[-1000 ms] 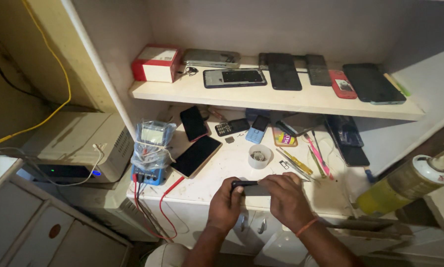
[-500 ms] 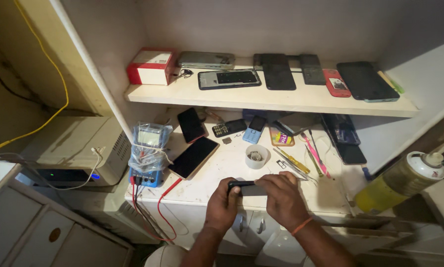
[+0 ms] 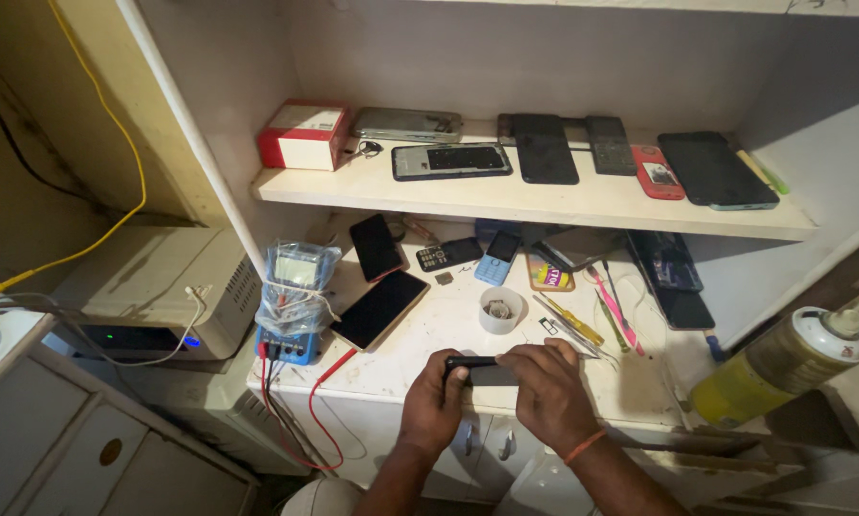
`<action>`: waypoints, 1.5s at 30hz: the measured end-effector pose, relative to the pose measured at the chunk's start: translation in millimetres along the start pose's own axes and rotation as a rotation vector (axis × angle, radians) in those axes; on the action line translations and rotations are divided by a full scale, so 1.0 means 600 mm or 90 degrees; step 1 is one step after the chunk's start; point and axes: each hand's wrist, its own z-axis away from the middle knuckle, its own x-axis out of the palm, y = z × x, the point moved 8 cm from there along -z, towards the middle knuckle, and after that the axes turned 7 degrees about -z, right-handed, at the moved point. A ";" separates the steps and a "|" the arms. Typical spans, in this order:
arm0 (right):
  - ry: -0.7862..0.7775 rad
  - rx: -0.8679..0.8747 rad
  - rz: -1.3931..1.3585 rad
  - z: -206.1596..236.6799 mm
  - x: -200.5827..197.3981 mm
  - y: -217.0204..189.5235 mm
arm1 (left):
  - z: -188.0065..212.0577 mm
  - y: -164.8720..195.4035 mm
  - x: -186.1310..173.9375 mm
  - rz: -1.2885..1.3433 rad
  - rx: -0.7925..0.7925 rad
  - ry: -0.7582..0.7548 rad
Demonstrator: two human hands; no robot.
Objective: The person holds a smartphone at a repair workbench and uses a small pry tool to work along the edge of the device, prying at its casing. They turn the phone over, continue prying along its sides, and manipulate the separated back cover and body by hand.
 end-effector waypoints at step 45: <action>0.083 0.246 -0.180 -0.024 0.017 0.030 | -0.014 -0.032 0.016 0.209 0.049 -0.009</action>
